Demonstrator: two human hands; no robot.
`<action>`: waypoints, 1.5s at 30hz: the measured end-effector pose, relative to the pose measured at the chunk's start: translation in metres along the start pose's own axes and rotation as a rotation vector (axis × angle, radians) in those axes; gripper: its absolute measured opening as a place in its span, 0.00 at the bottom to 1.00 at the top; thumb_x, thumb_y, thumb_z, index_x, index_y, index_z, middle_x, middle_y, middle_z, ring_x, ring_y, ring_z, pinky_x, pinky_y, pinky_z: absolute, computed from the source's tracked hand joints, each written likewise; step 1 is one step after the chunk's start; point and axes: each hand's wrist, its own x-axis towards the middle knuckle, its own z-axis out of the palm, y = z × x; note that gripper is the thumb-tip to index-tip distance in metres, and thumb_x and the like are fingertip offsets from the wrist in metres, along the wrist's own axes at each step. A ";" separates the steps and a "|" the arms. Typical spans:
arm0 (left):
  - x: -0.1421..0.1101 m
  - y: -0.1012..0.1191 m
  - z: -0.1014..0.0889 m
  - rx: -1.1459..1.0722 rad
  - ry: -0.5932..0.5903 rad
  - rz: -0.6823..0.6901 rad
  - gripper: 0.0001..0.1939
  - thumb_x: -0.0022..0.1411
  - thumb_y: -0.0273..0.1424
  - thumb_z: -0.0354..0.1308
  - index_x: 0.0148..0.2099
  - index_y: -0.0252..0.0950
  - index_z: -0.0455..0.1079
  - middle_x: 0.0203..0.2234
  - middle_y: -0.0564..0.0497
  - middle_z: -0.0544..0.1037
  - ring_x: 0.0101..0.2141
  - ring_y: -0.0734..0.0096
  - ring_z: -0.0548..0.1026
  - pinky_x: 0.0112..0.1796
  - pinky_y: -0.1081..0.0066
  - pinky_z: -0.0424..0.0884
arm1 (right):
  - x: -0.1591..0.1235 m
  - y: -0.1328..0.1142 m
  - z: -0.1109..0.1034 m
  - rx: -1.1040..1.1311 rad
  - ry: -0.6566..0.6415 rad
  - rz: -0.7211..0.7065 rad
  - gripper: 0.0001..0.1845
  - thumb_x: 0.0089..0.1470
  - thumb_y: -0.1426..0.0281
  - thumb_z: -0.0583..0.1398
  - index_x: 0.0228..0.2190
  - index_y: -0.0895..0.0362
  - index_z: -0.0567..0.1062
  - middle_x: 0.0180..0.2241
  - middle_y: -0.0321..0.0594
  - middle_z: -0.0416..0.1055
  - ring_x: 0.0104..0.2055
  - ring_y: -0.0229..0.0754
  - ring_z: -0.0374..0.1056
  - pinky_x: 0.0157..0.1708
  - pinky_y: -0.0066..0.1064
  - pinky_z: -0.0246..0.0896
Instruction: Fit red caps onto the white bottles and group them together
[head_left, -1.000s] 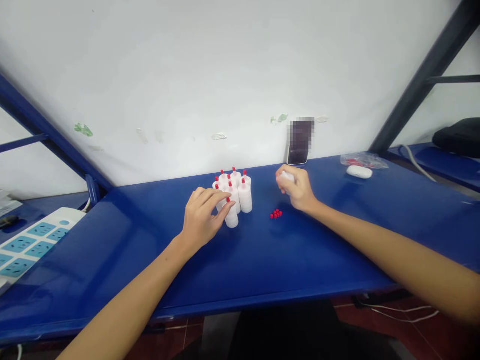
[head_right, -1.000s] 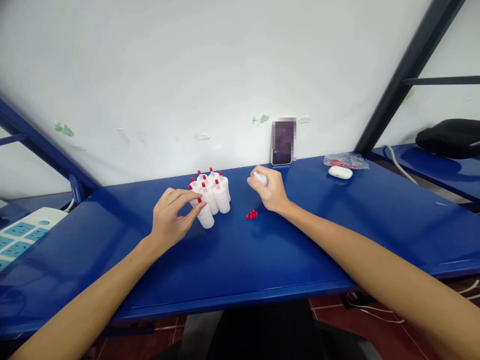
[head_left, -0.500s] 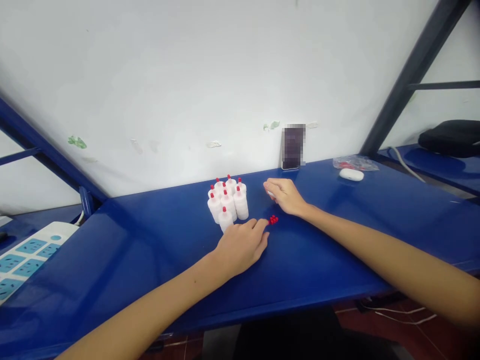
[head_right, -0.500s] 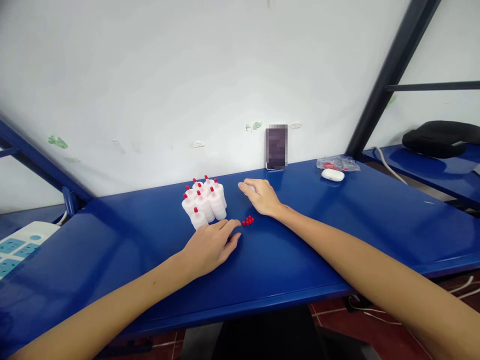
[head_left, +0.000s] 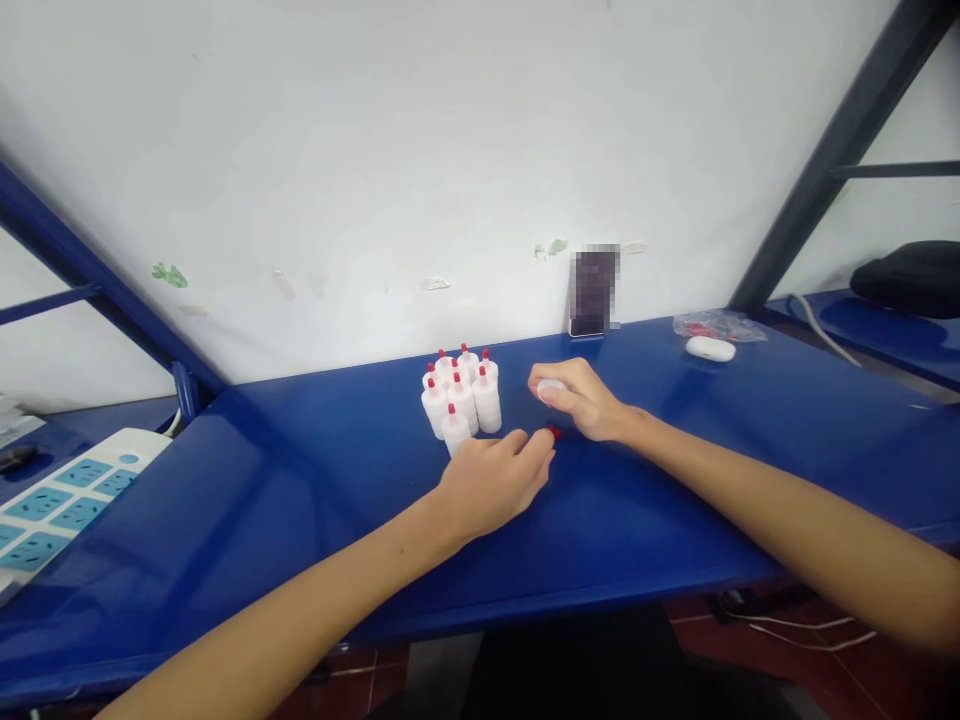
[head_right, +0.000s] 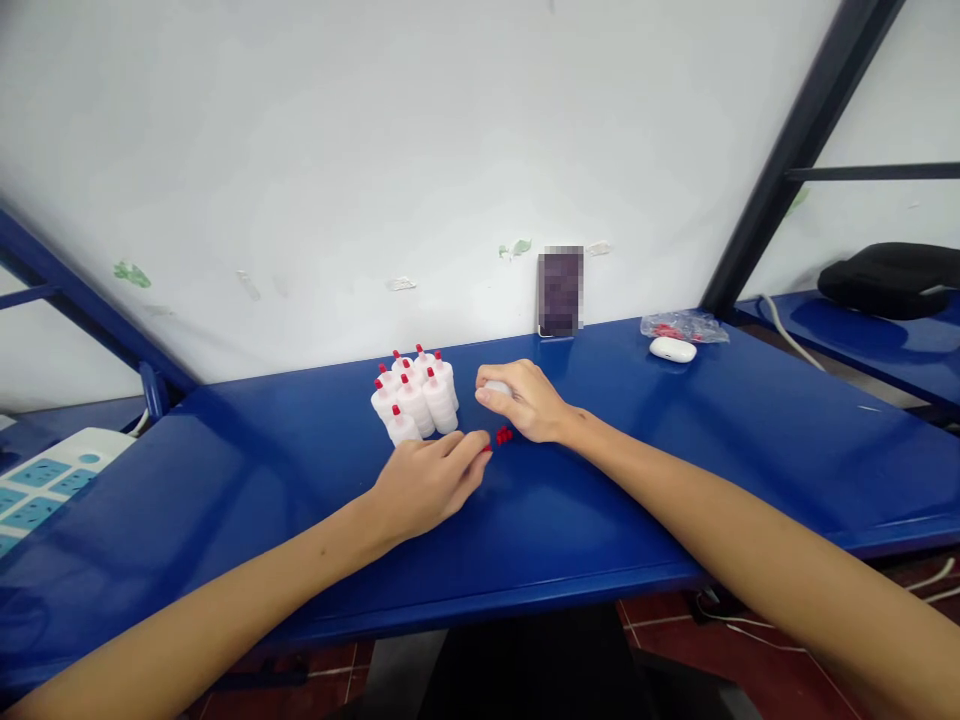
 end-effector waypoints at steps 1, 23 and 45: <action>-0.005 -0.003 -0.004 -0.043 0.151 0.008 0.06 0.70 0.30 0.51 0.44 0.37 0.68 0.22 0.56 0.76 0.20 0.74 0.74 0.21 0.74 0.63 | 0.000 -0.006 -0.001 0.012 -0.006 -0.022 0.25 0.62 0.50 0.47 0.26 0.56 0.66 0.21 0.33 0.60 0.23 0.35 0.53 0.27 0.30 0.46; -0.012 -0.011 -0.016 -0.206 0.339 0.080 0.05 0.69 0.26 0.49 0.46 0.34 0.65 0.24 0.56 0.76 0.21 0.77 0.72 0.24 0.76 0.67 | -0.006 -0.048 0.019 0.101 -0.186 -0.197 0.21 0.60 0.57 0.52 0.21 0.55 0.56 0.18 0.29 0.53 0.21 0.32 0.47 0.23 0.28 0.42; -0.014 -0.078 -0.031 0.086 0.181 -0.241 0.12 0.67 0.36 0.50 0.33 0.36 0.65 0.29 0.51 0.67 0.27 0.70 0.64 0.30 0.69 0.61 | 0.005 0.007 0.007 -0.058 0.337 0.253 0.25 0.47 0.52 0.67 0.18 0.56 0.65 0.18 0.32 0.62 0.23 0.35 0.55 0.26 0.30 0.51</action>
